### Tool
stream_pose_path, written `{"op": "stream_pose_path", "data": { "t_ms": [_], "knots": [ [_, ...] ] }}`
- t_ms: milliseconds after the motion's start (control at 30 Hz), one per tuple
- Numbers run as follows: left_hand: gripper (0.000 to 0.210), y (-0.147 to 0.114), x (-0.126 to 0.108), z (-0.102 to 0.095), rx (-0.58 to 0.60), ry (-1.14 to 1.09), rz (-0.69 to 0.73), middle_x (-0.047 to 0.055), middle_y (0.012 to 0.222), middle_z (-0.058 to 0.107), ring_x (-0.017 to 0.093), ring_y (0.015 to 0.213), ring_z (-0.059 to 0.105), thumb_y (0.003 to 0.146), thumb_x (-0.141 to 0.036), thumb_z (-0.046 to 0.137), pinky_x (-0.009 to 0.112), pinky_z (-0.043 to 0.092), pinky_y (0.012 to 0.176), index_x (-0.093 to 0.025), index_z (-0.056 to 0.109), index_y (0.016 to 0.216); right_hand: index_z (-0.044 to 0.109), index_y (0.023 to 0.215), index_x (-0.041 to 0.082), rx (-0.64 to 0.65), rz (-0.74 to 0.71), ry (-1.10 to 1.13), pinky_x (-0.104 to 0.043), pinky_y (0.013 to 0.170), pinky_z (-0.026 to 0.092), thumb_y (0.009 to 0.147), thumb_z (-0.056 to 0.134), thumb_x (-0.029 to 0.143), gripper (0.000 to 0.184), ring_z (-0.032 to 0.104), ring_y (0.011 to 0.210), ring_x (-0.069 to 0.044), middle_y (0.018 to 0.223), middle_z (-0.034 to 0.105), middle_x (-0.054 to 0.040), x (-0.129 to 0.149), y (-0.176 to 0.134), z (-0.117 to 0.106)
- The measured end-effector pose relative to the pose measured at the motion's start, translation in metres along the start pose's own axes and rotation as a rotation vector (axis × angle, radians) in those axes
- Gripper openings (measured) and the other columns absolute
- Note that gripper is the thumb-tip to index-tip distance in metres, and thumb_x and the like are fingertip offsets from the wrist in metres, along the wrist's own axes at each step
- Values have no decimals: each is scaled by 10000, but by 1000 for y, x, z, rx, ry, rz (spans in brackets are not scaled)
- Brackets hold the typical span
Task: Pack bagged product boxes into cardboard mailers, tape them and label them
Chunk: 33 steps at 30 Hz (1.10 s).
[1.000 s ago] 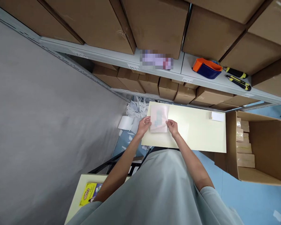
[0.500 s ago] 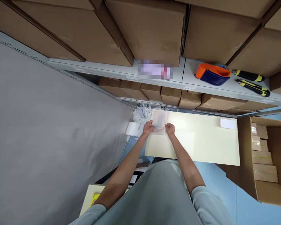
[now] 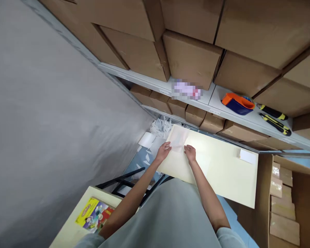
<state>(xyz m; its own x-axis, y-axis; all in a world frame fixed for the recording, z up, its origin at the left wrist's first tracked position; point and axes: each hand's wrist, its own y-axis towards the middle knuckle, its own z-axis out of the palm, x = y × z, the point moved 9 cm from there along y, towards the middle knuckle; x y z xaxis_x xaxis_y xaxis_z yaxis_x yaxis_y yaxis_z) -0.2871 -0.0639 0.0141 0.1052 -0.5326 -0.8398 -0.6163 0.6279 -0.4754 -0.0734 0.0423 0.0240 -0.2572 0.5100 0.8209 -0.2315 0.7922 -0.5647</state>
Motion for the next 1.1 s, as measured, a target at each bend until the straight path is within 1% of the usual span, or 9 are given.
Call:
{"op": "stream_pose_path", "data": {
  "t_ms": [133,267,333,433,567,667,800,933,1100],
  "knots": [
    [329,-54,-9,-26,-114,-130,76,153,1283,758,283,1095,750,784,-272,828,448,620,976,-208,748,1097,784,1028,192,86,8,66,-455,927,638,608,887,651,631,755,1121,-336,1105,825,-156,9,-35,-10],
    [298,-122,-21,-63,-307,-219,191,131,1226,765,277,1118,736,803,-367,832,451,602,1006,-220,764,1054,809,1089,205,310,-22,27,-502,1013,617,630,921,674,665,748,1186,-358,1192,823,-161,12,-76,-9],
    [244,-168,-23,-82,-428,-236,229,133,1231,757,290,1154,728,833,-393,801,467,592,1024,-223,760,1003,815,1099,203,439,-34,-35,-509,1025,611,634,922,705,692,750,1188,-362,1191,824,-164,10,-96,0],
    [175,-247,-17,-106,-597,-257,253,151,1256,748,324,1221,710,884,-407,751,489,585,1031,-239,745,932,818,1080,200,646,-52,-128,-516,1002,618,607,926,756,738,752,1189,-380,1176,828,-170,3,-131,30],
    [191,-355,15,-128,-816,-260,207,167,1239,755,351,1244,703,896,-440,750,508,584,1033,-252,729,881,823,1034,209,924,-95,-213,-520,973,627,585,918,807,753,770,1154,-396,1135,838,-168,-8,-194,82],
    [261,-423,45,-143,-944,-246,157,163,1222,763,345,1221,718,885,-493,751,520,590,1027,-235,721,867,826,1021,209,1100,-137,-277,-514,958,625,618,879,848,758,786,1099,-391,1091,844,-169,-15,-247,111],
    [344,-496,76,-170,-1112,-240,131,168,1222,766,332,1229,720,889,-557,739,513,589,1029,-214,717,875,820,1007,199,1287,-166,-375,-517,950,617,633,850,885,782,804,1000,-380,1035,845,-169,-27,-313,138],
    [325,-567,98,-200,-1281,-228,162,170,1242,762,323,1252,712,918,-542,715,491,595,1020,-217,719,899,812,999,214,1428,-192,-446,-508,926,624,633,842,898,777,808,975,-375,1020,847,-156,-40,-383,166],
    [294,-665,135,-237,-1469,-235,226,153,1250,769,299,1229,727,957,-512,684,474,594,1037,-226,717,895,801,1002,216,1595,-254,-494,-471,895,627,664,837,881,747,809,946,-341,1044,844,-155,-65,-493,203]
  ]
}}
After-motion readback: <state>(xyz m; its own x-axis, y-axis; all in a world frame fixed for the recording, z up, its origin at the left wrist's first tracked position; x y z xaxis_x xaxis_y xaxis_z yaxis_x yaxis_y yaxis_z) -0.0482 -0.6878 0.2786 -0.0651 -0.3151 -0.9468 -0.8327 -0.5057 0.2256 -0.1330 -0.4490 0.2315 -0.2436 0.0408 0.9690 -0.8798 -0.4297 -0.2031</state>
